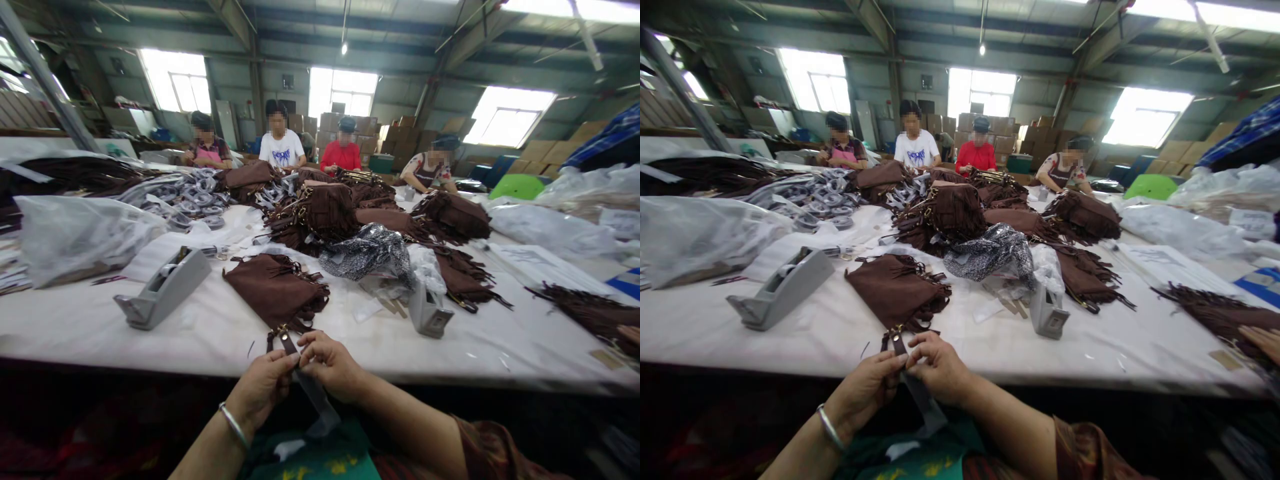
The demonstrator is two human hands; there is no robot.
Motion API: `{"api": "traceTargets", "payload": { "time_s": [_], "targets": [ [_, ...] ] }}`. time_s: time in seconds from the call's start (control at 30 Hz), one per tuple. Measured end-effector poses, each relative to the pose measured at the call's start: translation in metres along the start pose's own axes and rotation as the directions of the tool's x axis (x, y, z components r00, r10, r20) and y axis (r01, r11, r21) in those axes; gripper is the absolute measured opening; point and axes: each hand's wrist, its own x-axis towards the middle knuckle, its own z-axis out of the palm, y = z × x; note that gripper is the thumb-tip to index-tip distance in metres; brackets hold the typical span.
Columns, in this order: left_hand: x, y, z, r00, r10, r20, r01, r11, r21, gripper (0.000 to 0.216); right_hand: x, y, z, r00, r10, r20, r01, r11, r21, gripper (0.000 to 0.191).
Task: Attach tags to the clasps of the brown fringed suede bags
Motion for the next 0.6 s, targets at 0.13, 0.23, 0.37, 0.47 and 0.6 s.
{"api": "traceTargets", "payload": {
  "time_s": [0.13,0.23,0.37,0.47,0.6],
  "targets": [
    [-0.003,0.001,-0.003,0.999,-0.041,-0.005,0.041,0.999,0.026,0.043,0.026,0.002,0.001,0.997,-0.070,-0.027,0.068,0.995,-0.076,0.008],
    [0.002,0.008,-0.008,0.991,-0.027,-0.133,0.021,0.999,-0.046,0.045,0.036,0.011,0.002,0.998,-0.022,-0.065,0.018,0.998,-0.053,0.009],
    [0.021,0.019,-0.013,0.966,0.024,-0.257,-0.054,0.992,-0.111,0.035,0.037,0.019,0.002,0.998,0.012,-0.059,-0.018,0.995,-0.102,0.009],
    [0.033,0.020,-0.010,0.967,0.019,-0.255,-0.045,0.994,-0.098,0.030,0.043,0.021,0.002,0.998,-0.012,-0.056,0.006,0.996,-0.094,0.010],
    [0.037,0.011,-0.005,0.973,0.038,-0.226,-0.053,0.997,-0.059,0.032,0.059,0.021,0.003,0.999,-0.023,-0.041,0.019,0.994,-0.111,0.010]
  ]
}}
